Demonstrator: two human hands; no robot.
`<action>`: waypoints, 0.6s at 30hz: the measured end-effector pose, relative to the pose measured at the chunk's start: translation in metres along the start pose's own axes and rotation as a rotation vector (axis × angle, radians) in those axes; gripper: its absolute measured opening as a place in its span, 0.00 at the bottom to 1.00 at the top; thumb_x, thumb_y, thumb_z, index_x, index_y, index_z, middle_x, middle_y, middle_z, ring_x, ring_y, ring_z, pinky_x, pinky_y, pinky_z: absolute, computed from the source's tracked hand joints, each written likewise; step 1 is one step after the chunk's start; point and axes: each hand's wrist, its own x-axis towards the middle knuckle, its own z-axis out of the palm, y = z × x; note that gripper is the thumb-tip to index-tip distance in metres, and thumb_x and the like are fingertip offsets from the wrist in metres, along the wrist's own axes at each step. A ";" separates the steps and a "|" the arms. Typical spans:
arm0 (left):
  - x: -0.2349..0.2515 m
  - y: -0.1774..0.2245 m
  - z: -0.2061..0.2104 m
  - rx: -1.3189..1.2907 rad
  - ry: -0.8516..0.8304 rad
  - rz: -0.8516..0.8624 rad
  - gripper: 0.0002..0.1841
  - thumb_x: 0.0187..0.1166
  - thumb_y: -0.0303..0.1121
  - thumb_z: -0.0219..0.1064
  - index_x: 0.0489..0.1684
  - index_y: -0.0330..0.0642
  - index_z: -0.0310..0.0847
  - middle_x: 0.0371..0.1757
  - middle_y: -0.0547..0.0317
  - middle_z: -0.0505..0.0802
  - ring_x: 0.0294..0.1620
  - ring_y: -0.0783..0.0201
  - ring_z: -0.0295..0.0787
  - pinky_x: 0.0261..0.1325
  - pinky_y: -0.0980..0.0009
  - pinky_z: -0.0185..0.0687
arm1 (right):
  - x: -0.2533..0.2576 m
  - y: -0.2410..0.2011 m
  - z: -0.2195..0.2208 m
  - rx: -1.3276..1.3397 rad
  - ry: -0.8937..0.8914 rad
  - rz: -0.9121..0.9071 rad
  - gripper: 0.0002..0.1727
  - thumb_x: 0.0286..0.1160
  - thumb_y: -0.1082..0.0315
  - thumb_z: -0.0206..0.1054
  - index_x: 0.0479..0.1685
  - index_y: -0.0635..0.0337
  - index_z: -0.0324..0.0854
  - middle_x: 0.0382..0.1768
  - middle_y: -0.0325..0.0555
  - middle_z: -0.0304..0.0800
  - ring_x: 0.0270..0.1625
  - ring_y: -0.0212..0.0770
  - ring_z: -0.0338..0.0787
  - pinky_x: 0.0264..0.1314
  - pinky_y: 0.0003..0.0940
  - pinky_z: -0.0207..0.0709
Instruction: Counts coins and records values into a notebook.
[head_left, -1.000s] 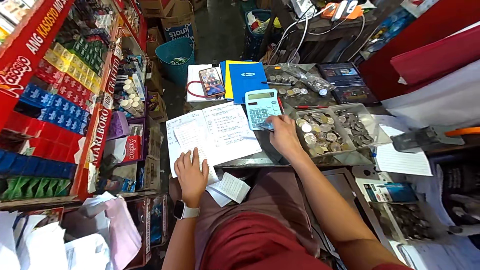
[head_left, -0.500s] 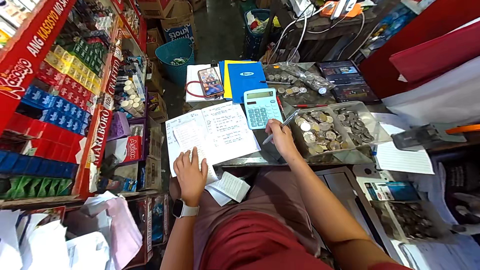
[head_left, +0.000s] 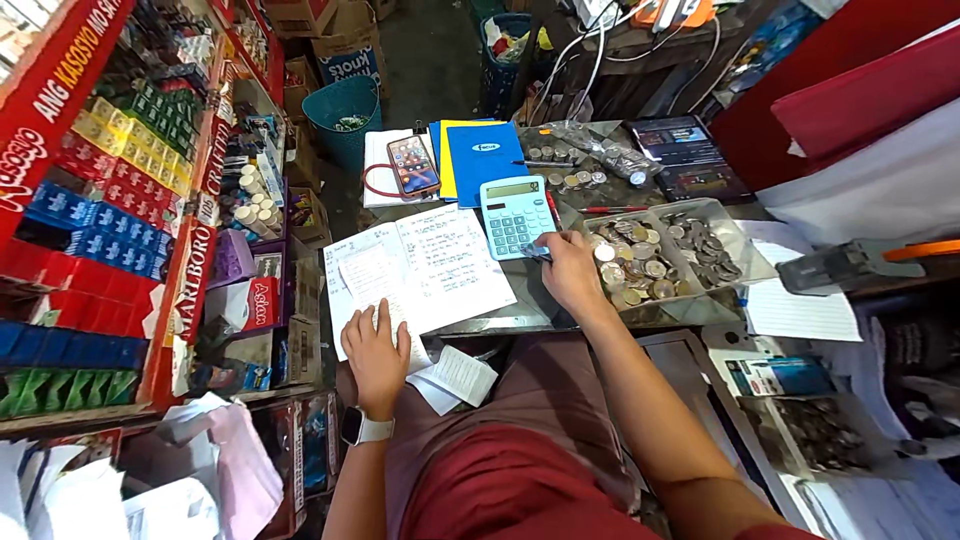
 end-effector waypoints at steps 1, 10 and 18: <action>0.000 0.000 0.000 0.002 0.003 0.000 0.28 0.84 0.49 0.52 0.71 0.39 0.84 0.67 0.34 0.88 0.72 0.28 0.79 0.77 0.34 0.63 | -0.001 -0.002 0.001 -0.013 0.006 -0.003 0.15 0.69 0.82 0.67 0.55 0.66 0.86 0.53 0.70 0.87 0.62 0.73 0.83 0.66 0.67 0.73; 0.001 0.000 0.000 0.002 -0.010 0.008 0.29 0.84 0.49 0.52 0.72 0.39 0.84 0.68 0.34 0.88 0.73 0.28 0.78 0.77 0.34 0.62 | 0.000 0.000 -0.006 -0.005 -0.064 -0.010 0.16 0.70 0.82 0.66 0.57 0.64 0.86 0.52 0.65 0.89 0.62 0.69 0.84 0.68 0.65 0.71; 0.001 -0.002 0.002 -0.024 0.015 0.017 0.29 0.83 0.48 0.53 0.72 0.37 0.83 0.67 0.31 0.87 0.72 0.25 0.78 0.76 0.32 0.62 | -0.021 0.007 -0.006 0.180 0.002 0.123 0.15 0.77 0.82 0.56 0.57 0.74 0.83 0.71 0.69 0.80 0.73 0.61 0.82 0.75 0.51 0.74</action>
